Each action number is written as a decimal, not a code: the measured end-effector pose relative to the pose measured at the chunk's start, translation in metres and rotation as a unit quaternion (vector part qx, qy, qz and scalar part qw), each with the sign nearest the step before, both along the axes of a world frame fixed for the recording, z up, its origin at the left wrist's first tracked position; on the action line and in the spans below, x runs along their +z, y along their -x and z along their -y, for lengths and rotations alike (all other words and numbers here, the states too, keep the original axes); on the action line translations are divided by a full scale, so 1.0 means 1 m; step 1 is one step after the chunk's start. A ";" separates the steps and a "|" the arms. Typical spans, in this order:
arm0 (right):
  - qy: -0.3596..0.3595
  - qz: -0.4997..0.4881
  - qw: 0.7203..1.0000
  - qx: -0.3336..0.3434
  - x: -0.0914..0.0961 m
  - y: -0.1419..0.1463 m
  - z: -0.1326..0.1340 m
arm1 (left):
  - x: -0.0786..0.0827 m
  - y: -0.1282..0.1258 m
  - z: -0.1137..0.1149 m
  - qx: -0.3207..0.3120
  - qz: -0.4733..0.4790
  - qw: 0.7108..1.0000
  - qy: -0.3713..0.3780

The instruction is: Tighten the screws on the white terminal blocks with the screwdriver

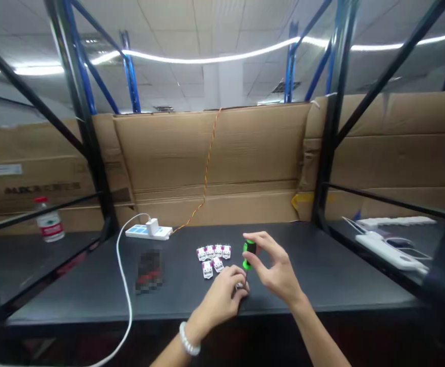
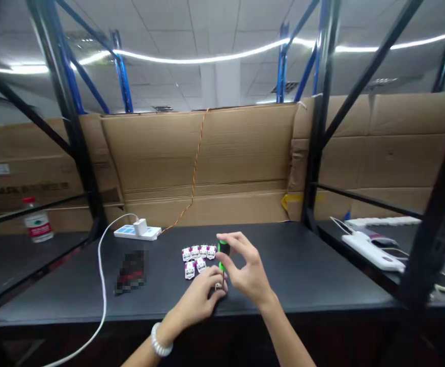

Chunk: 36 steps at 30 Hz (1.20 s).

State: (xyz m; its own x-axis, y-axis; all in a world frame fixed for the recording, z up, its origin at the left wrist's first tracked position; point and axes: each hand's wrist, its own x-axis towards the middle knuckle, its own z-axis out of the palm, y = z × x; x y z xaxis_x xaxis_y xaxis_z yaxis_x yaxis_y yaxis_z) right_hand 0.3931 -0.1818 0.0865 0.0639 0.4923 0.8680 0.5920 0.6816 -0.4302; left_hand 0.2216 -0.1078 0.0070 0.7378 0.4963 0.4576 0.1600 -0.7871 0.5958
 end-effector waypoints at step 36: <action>-0.050 -0.001 0.994 -0.095 -0.005 -0.002 -0.006 | 0.008 0.003 -0.001 -0.018 -0.007 0.999 0.034</action>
State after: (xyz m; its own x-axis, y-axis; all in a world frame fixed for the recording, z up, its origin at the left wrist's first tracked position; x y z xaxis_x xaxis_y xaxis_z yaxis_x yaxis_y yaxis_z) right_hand 0.3952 -0.1762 0.0819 0.1497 0.3820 0.9120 0.7139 0.5964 -0.3670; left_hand 0.2181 -0.1068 0.0149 0.7620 0.4989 0.4128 0.1413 -0.7502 0.6459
